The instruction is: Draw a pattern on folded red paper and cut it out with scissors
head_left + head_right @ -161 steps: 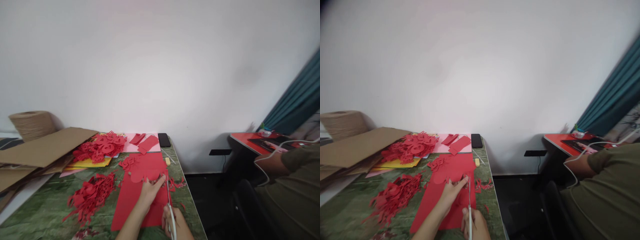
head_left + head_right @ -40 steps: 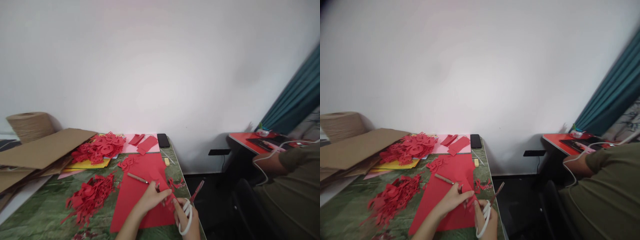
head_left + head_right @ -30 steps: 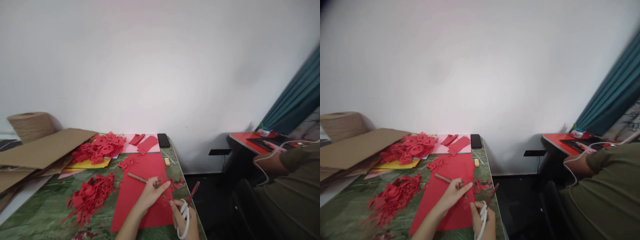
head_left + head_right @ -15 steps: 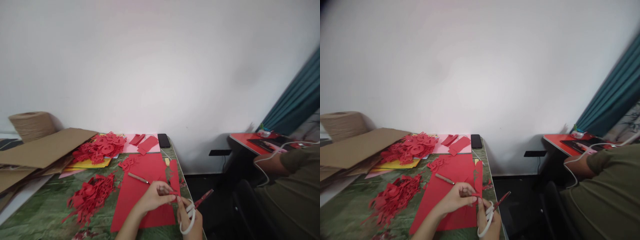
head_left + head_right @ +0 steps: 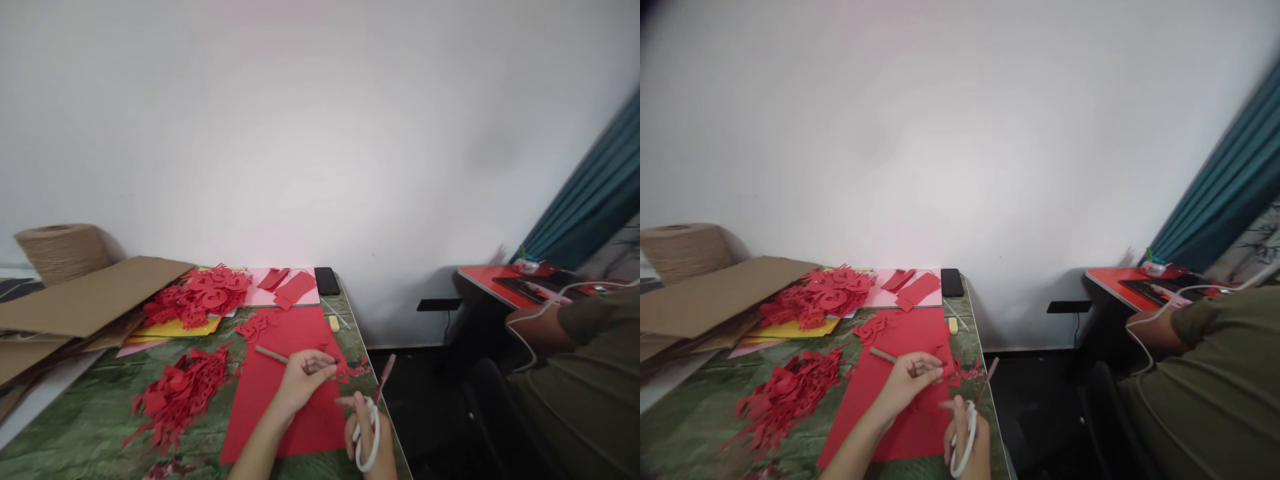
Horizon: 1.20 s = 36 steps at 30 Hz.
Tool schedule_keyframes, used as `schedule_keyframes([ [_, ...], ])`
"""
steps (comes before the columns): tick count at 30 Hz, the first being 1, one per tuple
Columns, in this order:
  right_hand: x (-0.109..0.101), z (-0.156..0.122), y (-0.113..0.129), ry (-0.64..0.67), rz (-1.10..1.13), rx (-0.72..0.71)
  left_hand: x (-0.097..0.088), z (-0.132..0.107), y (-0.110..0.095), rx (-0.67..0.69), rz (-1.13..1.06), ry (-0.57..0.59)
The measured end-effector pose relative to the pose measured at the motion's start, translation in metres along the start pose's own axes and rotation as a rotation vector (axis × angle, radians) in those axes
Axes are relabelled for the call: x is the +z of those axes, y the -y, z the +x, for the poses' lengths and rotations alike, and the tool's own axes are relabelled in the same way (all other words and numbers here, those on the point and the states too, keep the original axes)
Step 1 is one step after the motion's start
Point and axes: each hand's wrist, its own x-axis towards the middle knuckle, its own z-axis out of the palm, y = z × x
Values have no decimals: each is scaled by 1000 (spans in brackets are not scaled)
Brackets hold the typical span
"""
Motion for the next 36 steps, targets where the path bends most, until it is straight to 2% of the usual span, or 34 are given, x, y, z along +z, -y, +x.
schedule_keyframes([
  [4, 2, -9, -9, 245, 53, 156, -6, 5, -3, 57, -48, -145],
  [6, 2, -12, -11, 355, 43, 202, -8, 7, -3, 84, -61, -182],
  [8, 2, -13, -11, 411, 21, 210, -8, 7, -3, 113, -79, -202],
  [15, 1, -16, 2, 383, -25, 190, -5, 6, -7, 200, -31, -236],
  [27, 0, -13, -1, 445, -95, 189, -4, 2, -6, 342, 138, -225],
  [36, 4, -10, -3, 413, -128, 219, -3, 1, -11, 351, 170, -208],
])
